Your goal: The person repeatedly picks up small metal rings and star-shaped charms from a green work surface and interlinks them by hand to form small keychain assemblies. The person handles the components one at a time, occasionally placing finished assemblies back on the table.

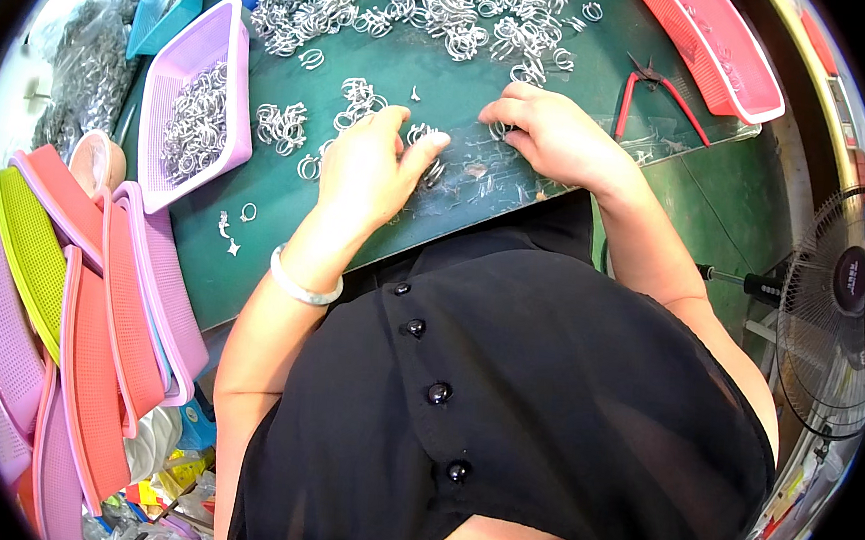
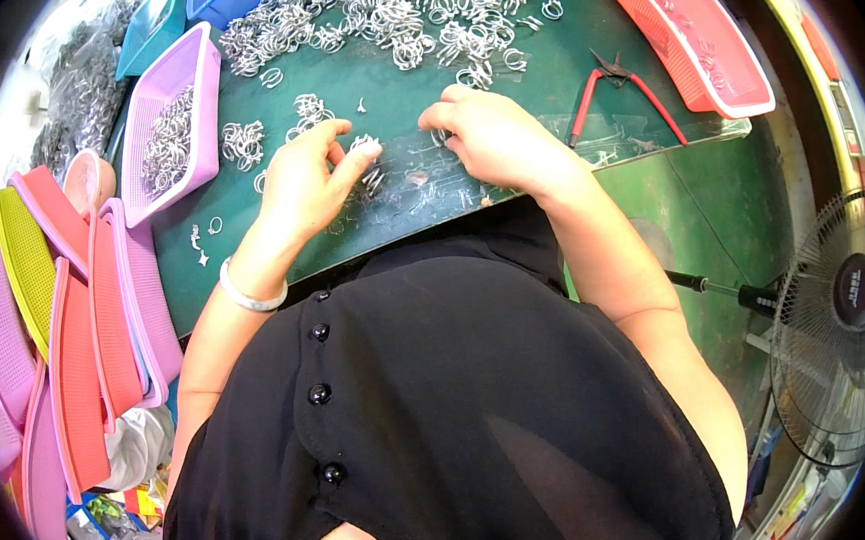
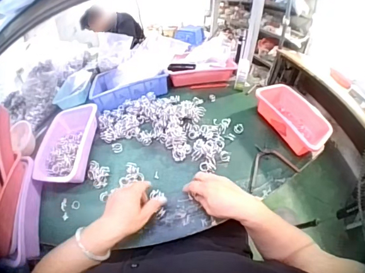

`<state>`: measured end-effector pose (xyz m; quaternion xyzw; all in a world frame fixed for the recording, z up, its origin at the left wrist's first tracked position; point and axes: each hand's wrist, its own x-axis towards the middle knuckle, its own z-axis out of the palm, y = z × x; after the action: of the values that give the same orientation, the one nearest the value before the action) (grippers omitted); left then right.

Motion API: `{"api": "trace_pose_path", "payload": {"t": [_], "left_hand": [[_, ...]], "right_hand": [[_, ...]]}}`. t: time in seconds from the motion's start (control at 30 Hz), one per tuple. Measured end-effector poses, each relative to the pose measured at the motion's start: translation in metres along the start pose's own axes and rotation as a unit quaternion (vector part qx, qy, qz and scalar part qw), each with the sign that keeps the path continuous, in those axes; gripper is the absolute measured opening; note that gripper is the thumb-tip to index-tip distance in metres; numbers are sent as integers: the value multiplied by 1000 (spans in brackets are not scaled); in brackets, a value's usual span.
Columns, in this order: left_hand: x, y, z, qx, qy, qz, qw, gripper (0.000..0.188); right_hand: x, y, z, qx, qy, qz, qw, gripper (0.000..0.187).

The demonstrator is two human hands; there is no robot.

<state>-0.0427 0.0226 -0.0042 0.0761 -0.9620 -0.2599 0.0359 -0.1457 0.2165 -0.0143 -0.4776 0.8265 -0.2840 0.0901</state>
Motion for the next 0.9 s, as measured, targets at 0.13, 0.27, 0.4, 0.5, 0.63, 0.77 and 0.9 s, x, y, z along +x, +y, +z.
{"api": "trace_pose_path", "payload": {"t": [0.13, 0.27, 0.4, 0.5, 0.63, 0.77, 0.9], "left_hand": [[12, 1, 7, 59, -16, -2, 998, 35], [15, -4, 6, -75, -33, -29, 996, 27], [13, -20, 11, -201, -13, -46, 978, 24], [11, -27, 12, -314, -1, -35, 949, 22], [6, -24, 8, -457, 1, -29, 889, 24], [-3, -20, 2, -510, 3, -24, 860, 29], [-10, -17, 0, -529, 24, -3, 848, 30]], "right_hand": [[-1, 5, 4, 7, 47, -12, 999, 25], [-1, 8, 4, 158, 50, 47, 985, 21], [3, 5, 8, 473, 7, 131, 871, 18], [6, 1, 11, 600, -9, 122, 791, 19], [10, -3, 17, 652, -26, 120, 748, 18], [14, -8, 19, 676, -44, 116, 726, 17], [16, -12, 21, 702, -57, 113, 701, 17]]}}
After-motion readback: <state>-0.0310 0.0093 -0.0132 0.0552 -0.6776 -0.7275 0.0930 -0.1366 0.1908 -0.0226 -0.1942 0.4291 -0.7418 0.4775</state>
